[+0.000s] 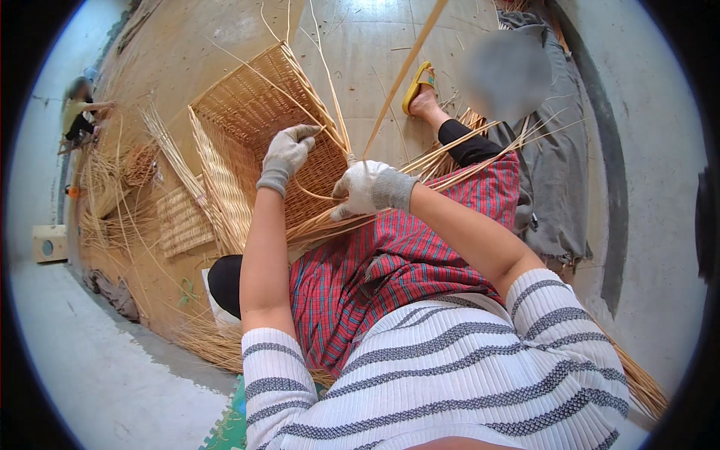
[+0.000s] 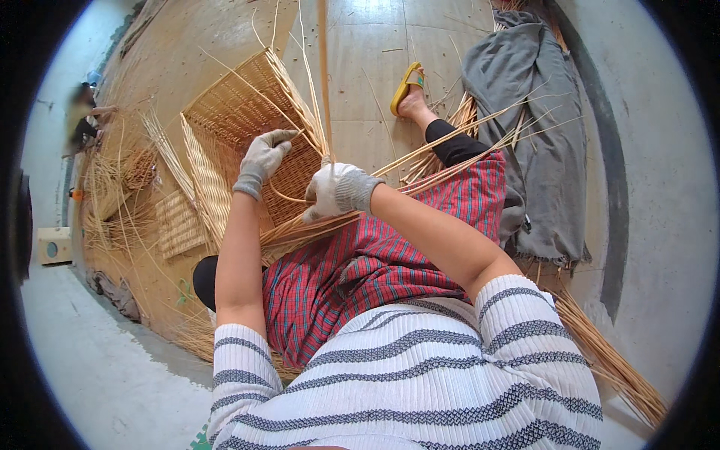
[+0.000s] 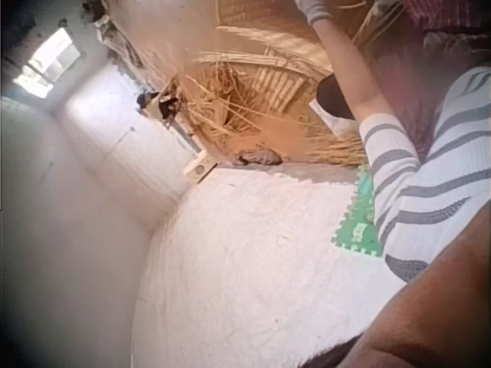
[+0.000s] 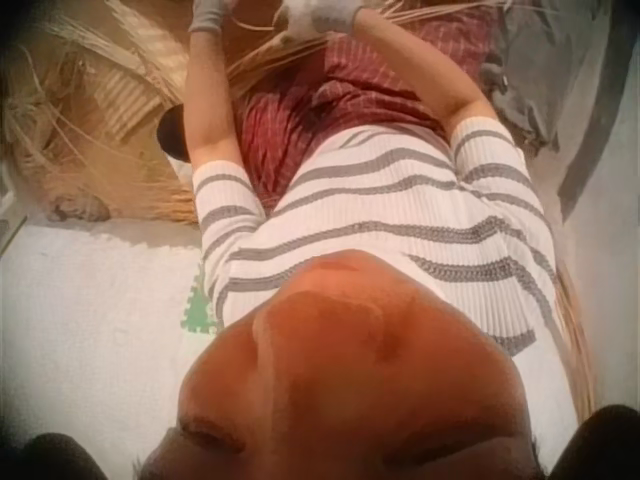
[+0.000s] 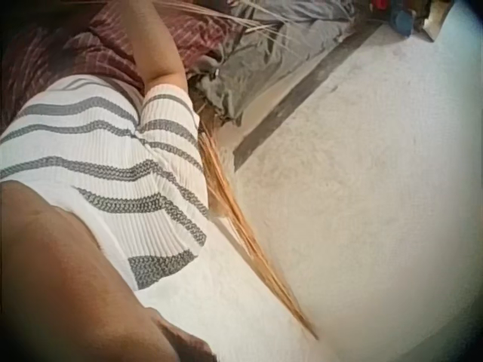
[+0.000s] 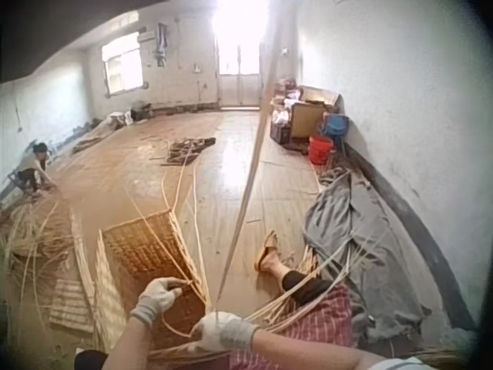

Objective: Weaving the top rim of a large rectangular wicker basket.

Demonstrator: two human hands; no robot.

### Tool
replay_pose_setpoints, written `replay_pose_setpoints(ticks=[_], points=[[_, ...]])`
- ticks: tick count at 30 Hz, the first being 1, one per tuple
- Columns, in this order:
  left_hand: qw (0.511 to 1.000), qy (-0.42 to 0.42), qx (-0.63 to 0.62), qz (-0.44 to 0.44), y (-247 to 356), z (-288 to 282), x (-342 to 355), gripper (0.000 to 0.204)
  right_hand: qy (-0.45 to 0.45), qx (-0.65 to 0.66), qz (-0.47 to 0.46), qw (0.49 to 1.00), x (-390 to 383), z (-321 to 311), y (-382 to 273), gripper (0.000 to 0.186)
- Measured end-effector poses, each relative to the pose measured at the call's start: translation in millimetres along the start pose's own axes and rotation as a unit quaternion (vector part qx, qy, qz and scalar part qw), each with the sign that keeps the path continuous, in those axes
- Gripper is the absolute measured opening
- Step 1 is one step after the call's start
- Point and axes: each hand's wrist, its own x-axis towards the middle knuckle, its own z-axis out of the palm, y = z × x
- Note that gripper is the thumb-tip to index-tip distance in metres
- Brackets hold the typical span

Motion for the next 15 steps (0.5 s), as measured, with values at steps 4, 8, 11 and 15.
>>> replay_pose_setpoints(ticks=[4,8,11,15], points=[[0.998,-0.049,-0.049,0.000,14.0,5.1,-13.3,0.028,-0.026,-0.032,0.020,0.999,-0.5,-6.2,-4.6,0.055],[0.978,-0.069,-0.174,-0.090,5.6,2.9,-24.6,0.030,-0.009,-0.074,0.039,0.996,-2.9,-4.1,-9.6,0.050],[0.964,-0.080,-0.241,-0.077,-15.9,11.6,-19.7,0.030,0.008,-0.068,0.038,0.997,1.1,4.8,-2.6,0.050],[0.958,-0.060,-0.277,-0.054,-52.2,22.6,10.8,0.023,0.022,-0.077,0.031,0.996,5.3,11.3,-8.9,0.052]])
